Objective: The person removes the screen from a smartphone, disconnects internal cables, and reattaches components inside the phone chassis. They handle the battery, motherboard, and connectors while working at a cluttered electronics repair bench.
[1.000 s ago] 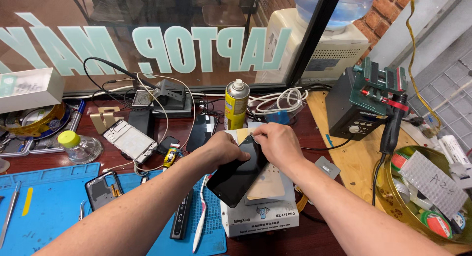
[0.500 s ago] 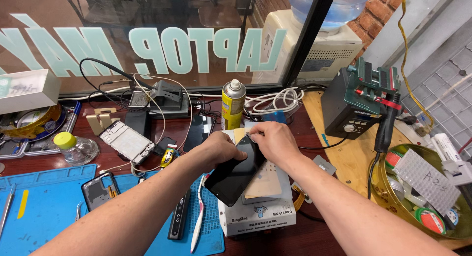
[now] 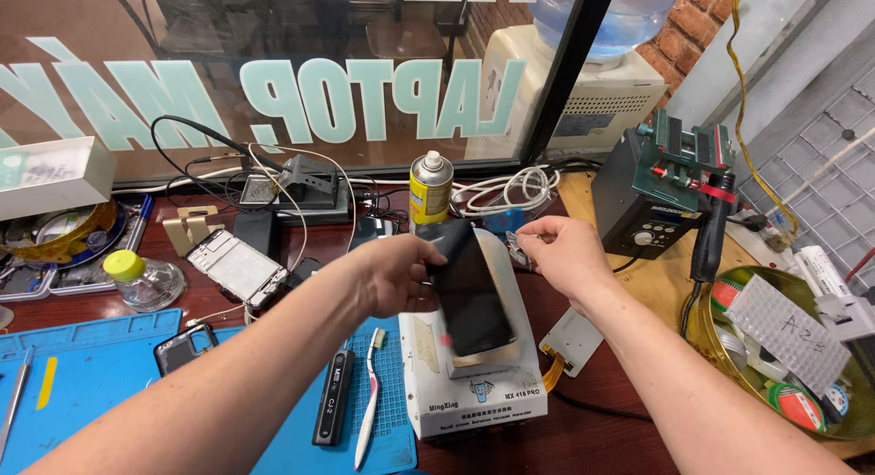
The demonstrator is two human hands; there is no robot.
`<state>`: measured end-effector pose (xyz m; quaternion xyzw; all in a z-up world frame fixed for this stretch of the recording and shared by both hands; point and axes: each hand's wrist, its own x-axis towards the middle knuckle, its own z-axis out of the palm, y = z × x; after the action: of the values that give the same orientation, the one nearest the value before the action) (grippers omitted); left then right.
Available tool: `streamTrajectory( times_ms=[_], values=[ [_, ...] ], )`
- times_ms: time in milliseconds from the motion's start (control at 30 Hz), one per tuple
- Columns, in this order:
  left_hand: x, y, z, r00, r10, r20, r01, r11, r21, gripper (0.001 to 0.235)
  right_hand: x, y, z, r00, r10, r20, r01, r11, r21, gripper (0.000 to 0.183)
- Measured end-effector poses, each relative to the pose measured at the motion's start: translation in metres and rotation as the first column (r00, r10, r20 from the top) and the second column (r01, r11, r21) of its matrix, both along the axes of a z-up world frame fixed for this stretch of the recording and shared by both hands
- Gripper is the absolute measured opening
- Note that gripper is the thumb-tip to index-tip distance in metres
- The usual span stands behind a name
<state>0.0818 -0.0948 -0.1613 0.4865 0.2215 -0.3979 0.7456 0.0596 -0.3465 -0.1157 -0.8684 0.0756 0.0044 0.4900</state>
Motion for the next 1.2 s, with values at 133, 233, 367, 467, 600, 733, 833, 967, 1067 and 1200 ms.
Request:
streamTrajectory(
  times_ms=[133, 233, 367, 467, 600, 733, 833, 967, 1067, 1200],
  values=[
    [-0.022, -0.025, -0.009, 0.988, 0.121, -0.100, -0.118, 0.993, 0.031, 0.017, 0.004, 0.005, 0.000, 0.990, 0.094, 0.109, -0.081, 0.990, -0.116, 0.019],
    [-0.035, -0.032, -0.010, 0.975, 0.183, -0.129, -0.184, 0.983, 0.003, 0.015, 0.002, 0.015, 0.000, 0.986, 0.150, 0.074, -0.124, 0.951, -0.284, 0.019],
    [-0.045, -0.030, -0.010, 0.990, 0.122, -0.068, -0.108, 0.978, 0.181, 0.018, -0.002, 0.042, -0.002, 0.955, 0.279, 0.099, -0.224, 0.901, -0.372, 0.019],
    [-0.049, -0.027, -0.012, 0.992, 0.124, -0.037, -0.112, 0.965, 0.236, 0.027, -0.005, 0.064, -0.007, 0.953, 0.295, 0.075, -0.244, 0.886, -0.394, 0.019],
    [-0.052, -0.028, -0.010, 0.986, 0.165, -0.019, -0.154, 0.950, 0.273, 0.031, 0.005, 0.085, -0.011, 0.922, 0.366, 0.129, -0.282, 0.860, -0.425, 0.018],
    [-0.057, -0.026, -0.005, 0.975, 0.222, 0.027, -0.220, 0.929, 0.296, 0.030, 0.007, 0.085, -0.010, 0.925, 0.369, 0.091, -0.300, 0.857, -0.419, 0.018],
    [-0.059, -0.025, -0.002, 0.979, 0.196, 0.064, -0.206, 0.931, 0.303, 0.029, -0.010, 0.060, -0.008, 0.921, 0.380, 0.084, -0.301, 0.834, -0.463, 0.018],
    [-0.058, -0.025, 0.001, 0.980, 0.187, 0.067, -0.198, 0.934, 0.296, 0.030, -0.026, 0.039, -0.005, 0.945, 0.322, 0.055, -0.266, 0.857, -0.441, 0.019],
    [-0.057, -0.026, 0.000, 0.979, 0.189, 0.072, -0.202, 0.930, 0.309, 0.034, -0.008, 0.055, -0.010, 0.939, 0.336, 0.068, -0.273, 0.852, -0.447, 0.019],
    [-0.058, -0.026, 0.000, 0.974, 0.213, 0.077, -0.226, 0.923, 0.310, 0.035, 0.017, 0.084, -0.015, 0.911, 0.392, 0.127, -0.295, 0.835, -0.464, 0.019]
  ],
)
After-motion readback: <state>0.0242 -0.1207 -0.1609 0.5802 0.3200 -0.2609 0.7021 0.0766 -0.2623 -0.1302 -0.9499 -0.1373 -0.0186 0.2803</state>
